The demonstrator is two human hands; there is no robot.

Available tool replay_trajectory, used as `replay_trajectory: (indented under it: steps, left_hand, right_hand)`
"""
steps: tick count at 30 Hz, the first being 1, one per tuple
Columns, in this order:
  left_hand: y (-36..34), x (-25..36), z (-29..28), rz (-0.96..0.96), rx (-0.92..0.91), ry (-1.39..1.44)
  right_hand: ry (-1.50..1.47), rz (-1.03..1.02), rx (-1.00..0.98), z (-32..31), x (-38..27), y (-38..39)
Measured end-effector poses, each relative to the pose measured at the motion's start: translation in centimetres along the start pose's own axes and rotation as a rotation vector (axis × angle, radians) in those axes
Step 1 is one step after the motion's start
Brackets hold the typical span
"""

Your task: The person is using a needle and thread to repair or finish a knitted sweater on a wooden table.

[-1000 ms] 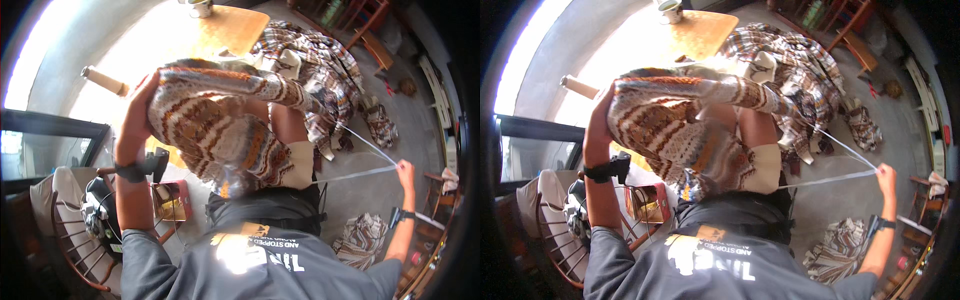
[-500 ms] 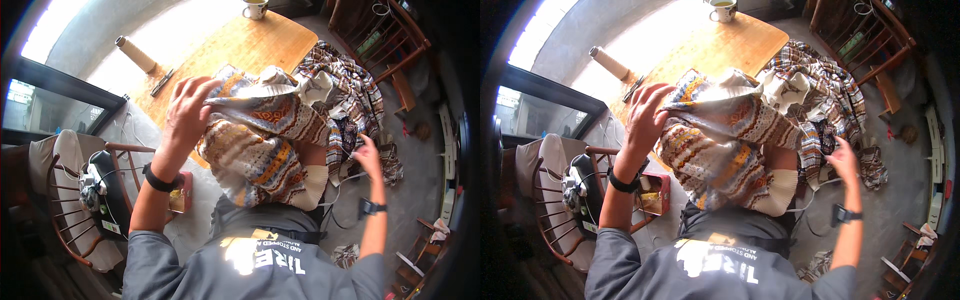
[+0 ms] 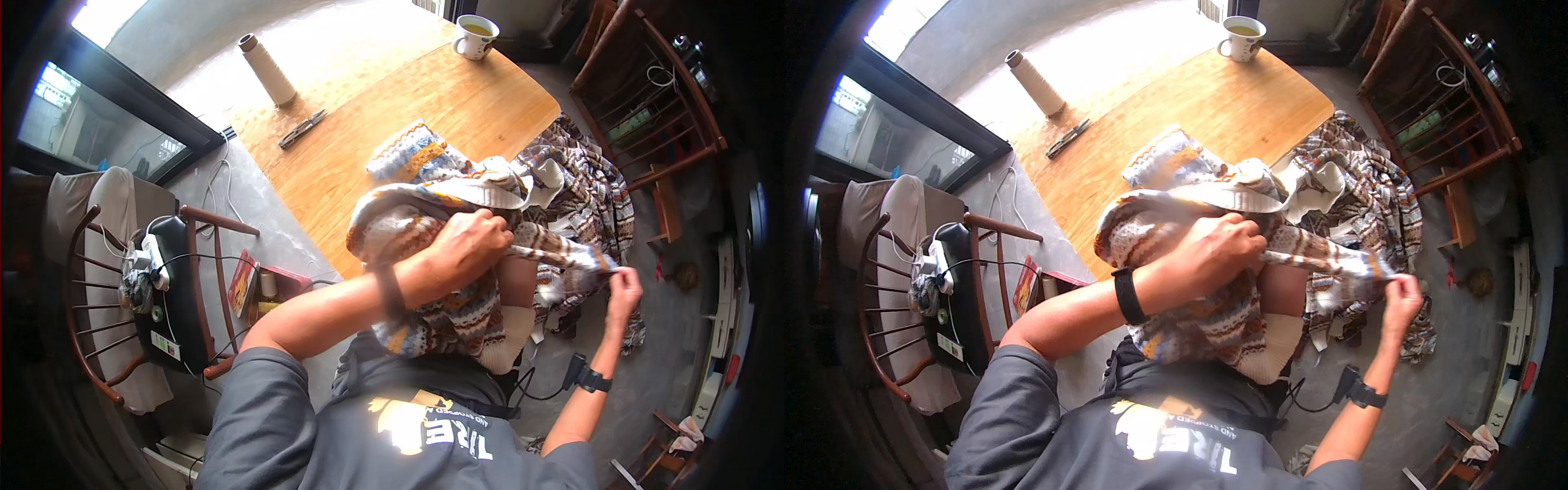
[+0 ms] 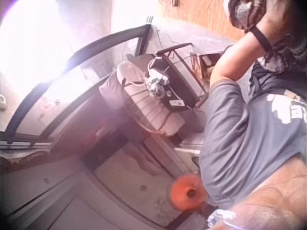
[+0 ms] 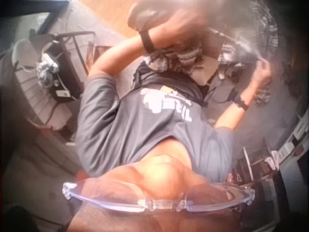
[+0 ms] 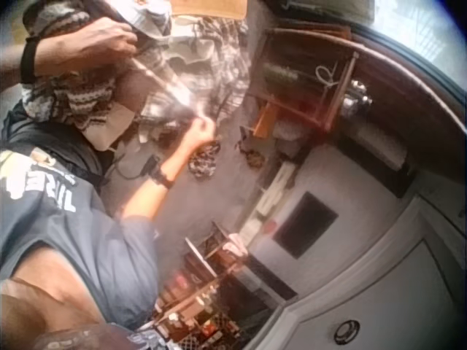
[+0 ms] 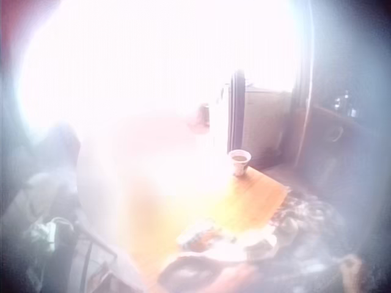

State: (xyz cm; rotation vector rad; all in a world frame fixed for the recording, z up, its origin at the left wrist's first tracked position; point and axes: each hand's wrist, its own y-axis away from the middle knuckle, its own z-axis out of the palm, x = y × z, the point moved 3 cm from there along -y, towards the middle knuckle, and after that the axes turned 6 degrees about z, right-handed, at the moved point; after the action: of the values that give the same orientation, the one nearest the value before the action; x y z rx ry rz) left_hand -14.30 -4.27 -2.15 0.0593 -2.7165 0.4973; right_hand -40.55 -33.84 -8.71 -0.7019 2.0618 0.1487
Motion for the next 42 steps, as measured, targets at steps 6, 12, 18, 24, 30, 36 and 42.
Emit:
replay_trajectory:
  steps: [6, 12, 18, 24, 30, 36, 42]
  left_hand:
    - [1.3, 2.4, -6.0, -0.054, 0.188, 0.659]
    - [9.7, 3.9, -7.0, -0.447, 0.304, 1.439]
    - [15.3, 6.0, -8.9, -0.173, 0.535, 0.752]
    - [14.3, 2.0, -7.9, -0.304, 0.089, 0.535]
    - [10.3, -0.5, -7.8, -0.501, 0.645, 1.41]
    - [6.7, -2.3, -3.7, -0.392, 0.652, 1.417]
    - [6.0, -1.1, -3.6, -0.41, 0.493, 1.285]
  right_hand:
    - [-0.596, -0.267, 0.155, -2.8, -17.8, -4.7]
    - [-0.731, -0.566, -0.281, 10.6, -33.0, -5.5]
    - [-0.821, -0.309, -0.545, 24.0, -35.3, -3.3]
    - [-0.256, -0.378, -0.637, 25.7, -32.7, -0.2]
    - [-0.396, -0.158, -0.829, 13.7, -33.7, 4.5]
    - [0.045, -0.313, -0.654, 14.1, -29.0, 5.9]
    - [-0.001, -0.426, -0.529, 15.4, -25.1, 5.7]
